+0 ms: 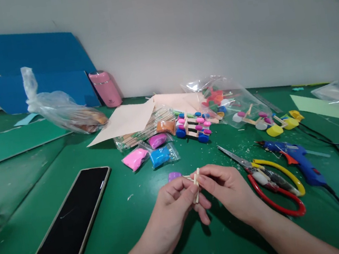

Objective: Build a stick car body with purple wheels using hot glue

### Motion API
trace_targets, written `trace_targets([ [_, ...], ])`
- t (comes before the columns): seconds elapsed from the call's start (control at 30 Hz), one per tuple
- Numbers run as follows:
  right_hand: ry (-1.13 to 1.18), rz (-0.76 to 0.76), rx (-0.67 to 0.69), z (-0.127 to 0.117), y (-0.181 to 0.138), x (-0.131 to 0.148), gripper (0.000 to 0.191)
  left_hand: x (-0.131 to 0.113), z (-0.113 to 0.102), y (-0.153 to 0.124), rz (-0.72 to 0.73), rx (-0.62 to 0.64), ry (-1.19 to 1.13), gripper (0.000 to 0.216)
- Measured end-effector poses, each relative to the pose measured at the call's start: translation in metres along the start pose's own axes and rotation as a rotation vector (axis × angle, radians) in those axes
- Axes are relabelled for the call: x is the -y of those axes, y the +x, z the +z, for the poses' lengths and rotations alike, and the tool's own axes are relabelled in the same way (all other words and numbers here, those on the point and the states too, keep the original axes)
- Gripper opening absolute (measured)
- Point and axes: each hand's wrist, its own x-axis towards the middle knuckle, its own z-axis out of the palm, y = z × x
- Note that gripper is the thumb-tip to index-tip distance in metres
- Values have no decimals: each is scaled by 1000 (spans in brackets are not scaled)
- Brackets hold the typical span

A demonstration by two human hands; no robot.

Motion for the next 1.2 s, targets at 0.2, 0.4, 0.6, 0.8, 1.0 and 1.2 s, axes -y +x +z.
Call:
trace_targets([
  [0.2, 10, 13, -5, 1, 0, -1, 19, -2, 0, 1, -6, 7, -19, 15],
  [0.4, 41, 45, 1, 3, 0, -2, 17, -2, 1, -1, -4, -14, -17, 14],
  [0.6, 70, 37, 17, 3, 0, 0, 17, -1, 0, 1, 12, -9, -17, 15],
  [0.8, 78, 33, 21, 4, 0, 1, 19, -1, 1, 0, 14, -18, -3, 15],
  [1.0, 34, 24, -5, 3, 0, 1, 17, -2, 0, -1, 27, -31, 51, 15],
  [1.2, 38, 21, 6, 5, -1, 2, 19, -2, 2, 0, 70, -64, 141, 15],
])
